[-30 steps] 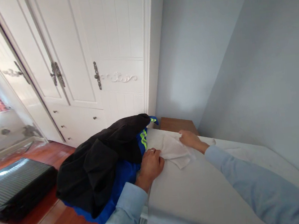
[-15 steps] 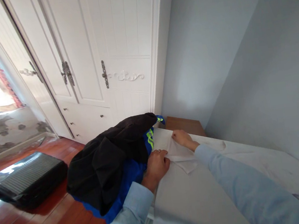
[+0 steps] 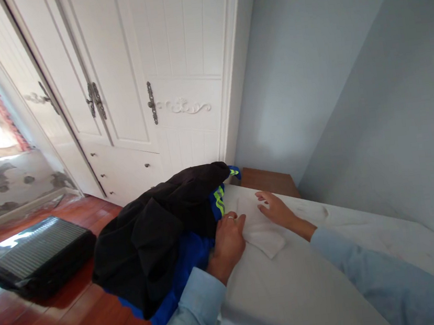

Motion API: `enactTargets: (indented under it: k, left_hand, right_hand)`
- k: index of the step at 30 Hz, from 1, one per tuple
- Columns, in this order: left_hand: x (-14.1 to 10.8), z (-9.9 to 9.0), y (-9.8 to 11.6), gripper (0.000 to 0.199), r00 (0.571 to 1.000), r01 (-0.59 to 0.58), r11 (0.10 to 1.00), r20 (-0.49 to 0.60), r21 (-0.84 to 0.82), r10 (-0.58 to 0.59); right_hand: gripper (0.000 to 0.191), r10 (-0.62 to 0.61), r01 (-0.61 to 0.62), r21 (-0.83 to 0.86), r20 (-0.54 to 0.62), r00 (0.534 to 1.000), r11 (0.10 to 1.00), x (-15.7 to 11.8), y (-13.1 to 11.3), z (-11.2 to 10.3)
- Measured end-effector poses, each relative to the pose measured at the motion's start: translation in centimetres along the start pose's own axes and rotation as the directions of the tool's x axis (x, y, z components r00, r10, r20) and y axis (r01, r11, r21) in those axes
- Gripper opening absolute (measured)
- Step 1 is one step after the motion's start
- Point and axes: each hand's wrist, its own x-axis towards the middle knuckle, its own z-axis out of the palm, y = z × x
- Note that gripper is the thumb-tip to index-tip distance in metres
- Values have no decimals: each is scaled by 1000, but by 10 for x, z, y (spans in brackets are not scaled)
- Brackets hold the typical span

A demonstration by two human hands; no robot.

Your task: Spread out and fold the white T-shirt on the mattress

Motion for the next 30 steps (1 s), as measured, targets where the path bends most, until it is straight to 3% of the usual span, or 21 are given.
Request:
enactTargets:
  k: [3,6,10,14,16,19,21,23,25,27,30]
  left_hand:
    - [-1,4,-3,56,990,-131,990,53,-49,134]
    - [-1,3,-1,41,979,-170,983,102,-72,177]
    - [-1,-3,4,33,986,-129,988,95,-85,137]
    - [2,-2,5,34,991,-106,990,74,-96,113]
    - [3,-1,3,34,992,-95,991,78,-98,103]
    - [5,1,1,36,992,-81,993,93,-91,90]
    - [5,1,1,37,992,-76,994,98,-82,84]
    - [4,0,1,38,992,-78,994,96,-78,85]
    - [4,1,1,39,992,-87,993,83,-81,94]
    - [4,2,0,39,992,-101,991,68,-85,106]
    - [5,5,-3,39,992,-108,991,53,-82,113]
  right_hand:
    - [42,36,-37,-32,-15,999,999,-29,9,-11]
    - [44,206,-206,-78,-11,979,975,-49,14,-22]
    - [42,442,-430,-121,105,891,895,-54,12,-39]
    - [12,522,-542,5,263,812,840,-50,-1,-59]
    - [18,545,-628,248,329,771,738,-50,-9,-67]
    - [11,588,-695,621,427,687,363,-55,-18,-72]
    - [10,646,-706,689,465,606,167,-60,-21,-71]
    - [14,701,-719,688,465,541,99,-65,-23,-69]
    - [12,702,-742,667,498,509,65,-71,-26,-68]
    - [10,646,-782,623,586,489,26,-77,-32,-70]
    - [27,523,-811,586,690,501,5,-87,-44,-72]
